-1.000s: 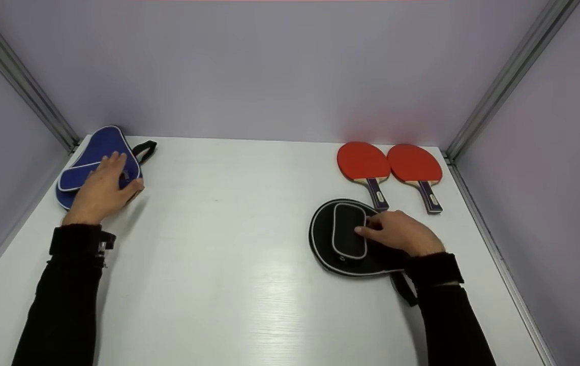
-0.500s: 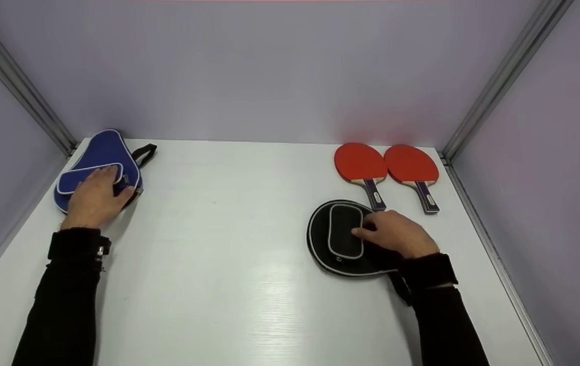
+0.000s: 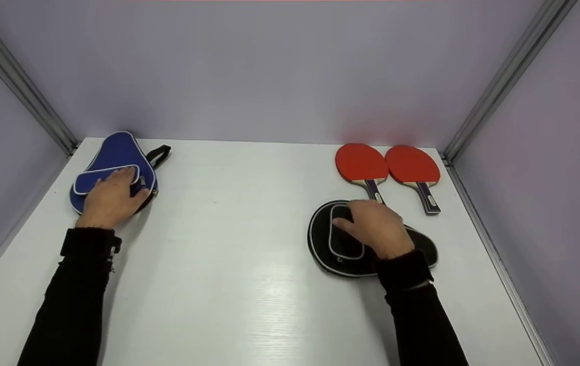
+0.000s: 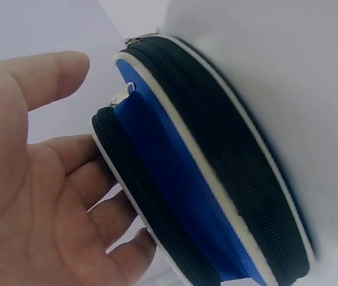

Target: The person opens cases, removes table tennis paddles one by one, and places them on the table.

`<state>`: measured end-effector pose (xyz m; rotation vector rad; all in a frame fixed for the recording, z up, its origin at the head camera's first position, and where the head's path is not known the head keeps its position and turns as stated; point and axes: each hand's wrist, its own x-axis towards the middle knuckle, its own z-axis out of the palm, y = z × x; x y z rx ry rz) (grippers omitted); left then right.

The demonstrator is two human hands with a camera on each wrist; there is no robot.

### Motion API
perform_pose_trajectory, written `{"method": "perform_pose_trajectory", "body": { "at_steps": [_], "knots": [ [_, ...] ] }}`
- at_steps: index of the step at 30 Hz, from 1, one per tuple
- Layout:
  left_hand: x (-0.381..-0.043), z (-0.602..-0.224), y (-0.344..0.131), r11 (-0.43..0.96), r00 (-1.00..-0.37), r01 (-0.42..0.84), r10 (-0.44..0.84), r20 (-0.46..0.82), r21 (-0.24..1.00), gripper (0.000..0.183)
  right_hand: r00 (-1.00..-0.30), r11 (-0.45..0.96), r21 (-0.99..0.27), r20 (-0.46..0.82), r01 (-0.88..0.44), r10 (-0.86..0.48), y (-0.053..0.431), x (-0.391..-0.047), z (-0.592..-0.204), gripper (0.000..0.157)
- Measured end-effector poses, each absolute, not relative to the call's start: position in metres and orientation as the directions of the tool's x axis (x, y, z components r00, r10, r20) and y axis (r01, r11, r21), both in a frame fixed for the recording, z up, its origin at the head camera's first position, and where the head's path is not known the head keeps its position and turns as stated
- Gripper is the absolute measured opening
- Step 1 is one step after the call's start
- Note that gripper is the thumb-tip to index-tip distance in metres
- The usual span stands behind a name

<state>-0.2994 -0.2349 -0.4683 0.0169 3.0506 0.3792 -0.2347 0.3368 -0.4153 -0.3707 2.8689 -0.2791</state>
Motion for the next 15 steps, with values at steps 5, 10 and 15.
{"method": "perform_pose_trajectory", "body": {
  "at_steps": [5,10,15],
  "knots": [
    [-0.296,-0.465,-0.220,0.975,-0.997,0.029,0.043,-0.059,0.222,0.079,-0.933,0.932,-0.215,-0.149,-0.293,-0.328,0.306,-0.235,-0.411,0.067],
    [-0.292,-0.462,-0.202,0.981,-0.997,0.067,0.070,-0.014,0.184,0.071,-0.927,0.918,-0.202,-0.091,-0.340,-0.363,0.277,-0.236,-0.413,0.069],
    [-0.285,-0.460,-0.186,0.982,-0.986,0.161,0.157,0.056,0.095,0.061,-0.913,0.903,-0.170,-0.039,-0.395,-0.406,0.255,-0.237,-0.421,0.070]
  ]
}}
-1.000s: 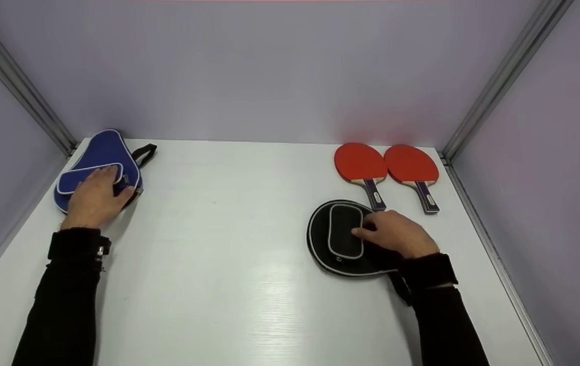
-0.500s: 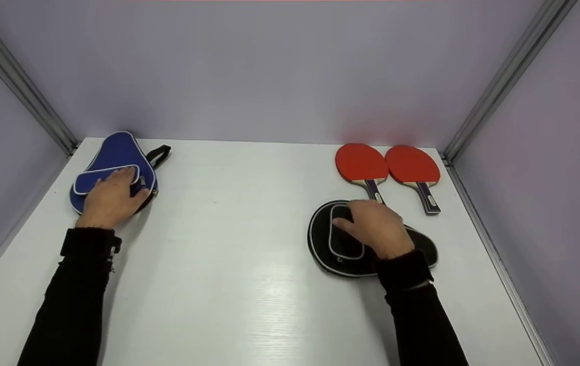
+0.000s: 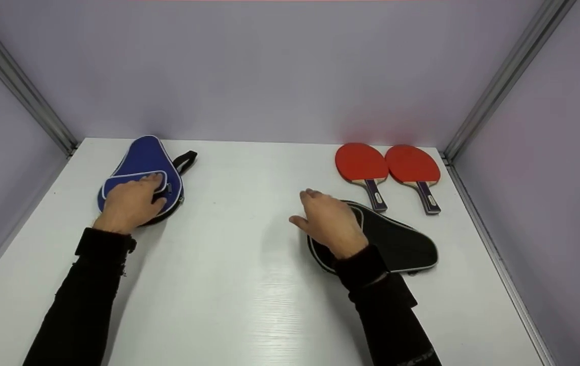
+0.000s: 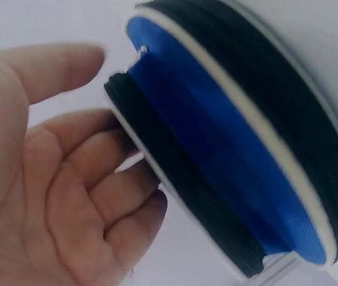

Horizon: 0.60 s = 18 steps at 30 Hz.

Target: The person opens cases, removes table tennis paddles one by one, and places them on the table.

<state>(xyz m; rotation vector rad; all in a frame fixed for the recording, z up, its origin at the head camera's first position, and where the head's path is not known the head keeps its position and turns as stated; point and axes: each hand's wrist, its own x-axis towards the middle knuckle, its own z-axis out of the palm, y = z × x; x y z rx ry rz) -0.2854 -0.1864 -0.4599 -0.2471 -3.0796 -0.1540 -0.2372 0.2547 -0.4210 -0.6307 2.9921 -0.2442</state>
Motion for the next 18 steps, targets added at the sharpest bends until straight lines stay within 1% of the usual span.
{"method": "perform_pose_trajectory", "body": {
  "at_steps": [1,2,5,8,9,13,18],
  "knots": [
    [-0.284,-0.459,-0.184,0.979,-0.980,0.189,0.183,0.080,0.079,0.059,-0.911,0.902,-0.164,-0.034,-0.400,-0.410,0.251,-0.237,-0.422,0.070],
    [-0.288,-0.470,-0.186,0.972,-0.969,0.226,0.217,0.119,0.068,0.058,-0.909,0.900,-0.158,-0.028,-0.407,-0.416,0.247,-0.237,-0.424,0.070],
    [-0.284,-0.470,-0.178,0.952,-0.939,0.300,0.283,0.194,0.061,0.046,-0.902,0.893,-0.144,-0.007,-0.427,-0.432,0.237,-0.237,-0.428,0.070],
    [-0.283,-0.470,-0.169,0.936,-0.926,0.342,0.320,0.199,0.083,0.043,-0.894,0.884,-0.144,0.006,-0.445,-0.449,0.228,-0.238,-0.432,0.068],
    [-0.276,-0.459,-0.160,0.935,-0.929,0.343,0.324,0.178,0.093,0.043,-0.892,0.883,-0.143,0.010,-0.448,-0.451,0.225,-0.238,-0.433,0.068],
    [-0.275,-0.459,-0.146,0.922,-0.923,0.374,0.360,0.138,0.100,0.047,-0.887,0.879,-0.127,0.018,-0.459,-0.461,0.214,-0.239,-0.437,0.068],
    [-0.270,-0.458,-0.129,0.905,-0.905,0.416,0.401,0.145,0.092,0.042,-0.874,0.867,-0.121,0.023,-0.484,-0.485,0.200,-0.239,-0.439,0.067]
  ]
}}
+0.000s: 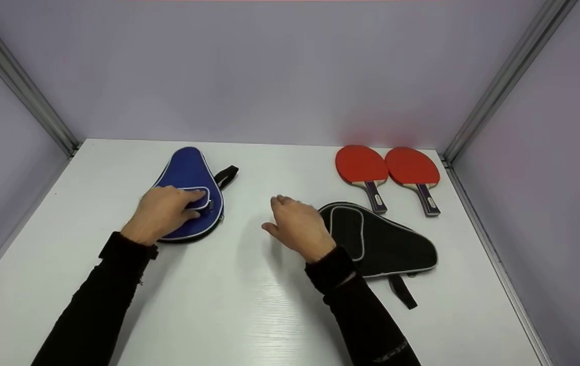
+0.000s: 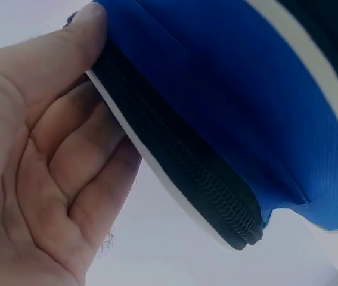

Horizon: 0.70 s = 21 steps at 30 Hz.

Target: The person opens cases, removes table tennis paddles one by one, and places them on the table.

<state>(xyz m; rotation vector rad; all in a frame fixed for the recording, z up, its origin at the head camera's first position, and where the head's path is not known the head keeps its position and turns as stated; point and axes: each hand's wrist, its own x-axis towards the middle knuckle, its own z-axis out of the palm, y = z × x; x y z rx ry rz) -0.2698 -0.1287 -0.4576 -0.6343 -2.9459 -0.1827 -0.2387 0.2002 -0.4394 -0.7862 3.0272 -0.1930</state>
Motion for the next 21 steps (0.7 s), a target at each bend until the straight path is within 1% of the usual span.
{"method": "perform_pose_trajectory", "body": {
  "at_steps": [5,9,12,16,21],
  "knots": [
    [-0.264,-0.457,-0.112,0.885,-0.882,0.459,0.444,0.158,0.077,0.037,-0.862,0.854,-0.126,0.015,-0.505,-0.507,0.187,-0.241,-0.443,0.065],
    [-0.262,-0.457,-0.103,0.862,-0.865,0.496,0.481,0.144,0.100,0.035,-0.859,0.852,-0.135,-0.007,-0.506,-0.512,0.178,-0.243,-0.444,0.064],
    [-0.262,-0.456,-0.104,0.847,-0.856,0.515,0.500,0.132,0.134,0.040,-0.855,0.847,-0.145,-0.009,-0.512,-0.519,0.173,-0.245,-0.446,0.063],
    [-0.265,-0.455,-0.115,0.845,-0.863,0.505,0.496,0.094,0.175,0.053,-0.844,0.833,-0.157,0.009,-0.530,-0.536,0.169,-0.247,-0.449,0.060],
    [-0.269,-0.454,-0.132,0.858,-0.879,0.455,0.475,-0.033,0.237,0.068,-0.842,0.826,-0.195,0.001,-0.529,-0.539,0.167,-0.253,-0.458,0.055]
  ]
}}
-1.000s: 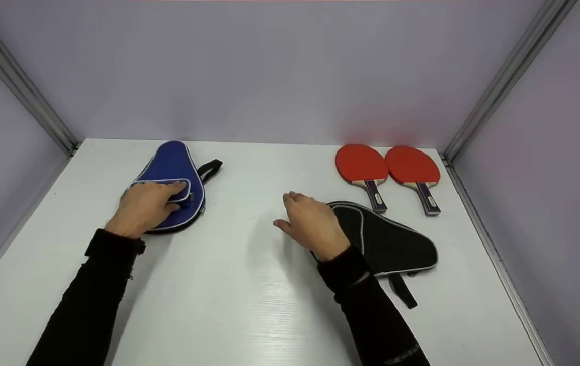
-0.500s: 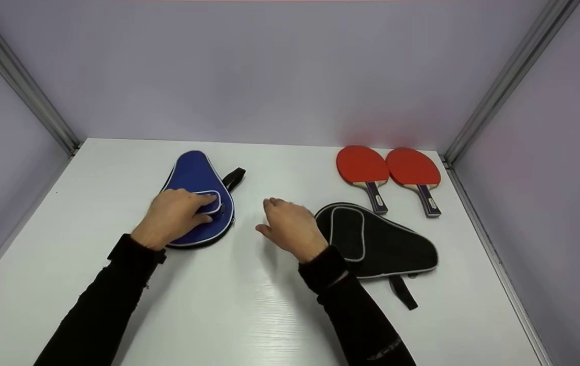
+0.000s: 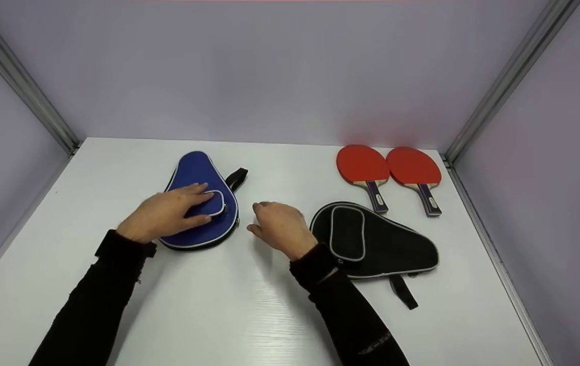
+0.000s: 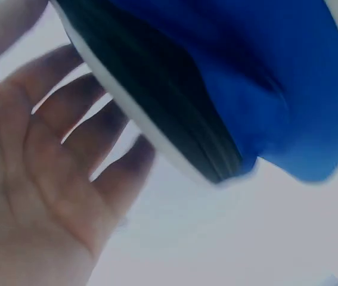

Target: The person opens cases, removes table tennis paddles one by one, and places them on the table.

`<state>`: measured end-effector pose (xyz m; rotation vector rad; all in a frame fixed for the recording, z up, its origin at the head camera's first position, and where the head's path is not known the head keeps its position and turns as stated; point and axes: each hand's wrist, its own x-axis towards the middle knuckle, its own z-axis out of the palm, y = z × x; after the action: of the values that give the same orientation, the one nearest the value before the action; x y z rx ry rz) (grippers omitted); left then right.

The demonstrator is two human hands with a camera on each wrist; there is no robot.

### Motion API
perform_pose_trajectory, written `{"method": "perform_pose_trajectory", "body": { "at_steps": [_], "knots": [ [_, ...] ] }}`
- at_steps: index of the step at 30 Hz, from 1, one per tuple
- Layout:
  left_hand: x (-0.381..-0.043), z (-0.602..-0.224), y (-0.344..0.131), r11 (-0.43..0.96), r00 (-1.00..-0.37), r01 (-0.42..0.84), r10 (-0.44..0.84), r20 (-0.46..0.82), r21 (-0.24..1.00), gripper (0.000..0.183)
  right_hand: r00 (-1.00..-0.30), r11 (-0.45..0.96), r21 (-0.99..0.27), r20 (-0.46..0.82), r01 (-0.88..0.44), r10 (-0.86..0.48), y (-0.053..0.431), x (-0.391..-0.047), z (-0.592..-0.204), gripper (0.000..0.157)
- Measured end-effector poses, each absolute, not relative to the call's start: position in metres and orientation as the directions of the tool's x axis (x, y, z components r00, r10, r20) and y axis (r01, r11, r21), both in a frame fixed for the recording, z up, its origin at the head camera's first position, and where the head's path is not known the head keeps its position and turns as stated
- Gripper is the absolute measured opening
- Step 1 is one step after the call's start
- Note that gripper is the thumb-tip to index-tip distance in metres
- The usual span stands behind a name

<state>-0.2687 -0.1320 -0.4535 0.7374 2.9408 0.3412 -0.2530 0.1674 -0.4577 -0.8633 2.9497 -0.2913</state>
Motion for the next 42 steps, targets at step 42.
{"method": "perform_pose_trajectory", "body": {
  "at_steps": [42],
  "knots": [
    [-0.263,-0.455,-0.107,0.794,-0.844,0.523,0.533,0.059,0.310,0.068,-0.863,0.831,-0.238,0.085,-0.503,-0.498,0.169,-0.268,-0.484,0.019]
  ]
}}
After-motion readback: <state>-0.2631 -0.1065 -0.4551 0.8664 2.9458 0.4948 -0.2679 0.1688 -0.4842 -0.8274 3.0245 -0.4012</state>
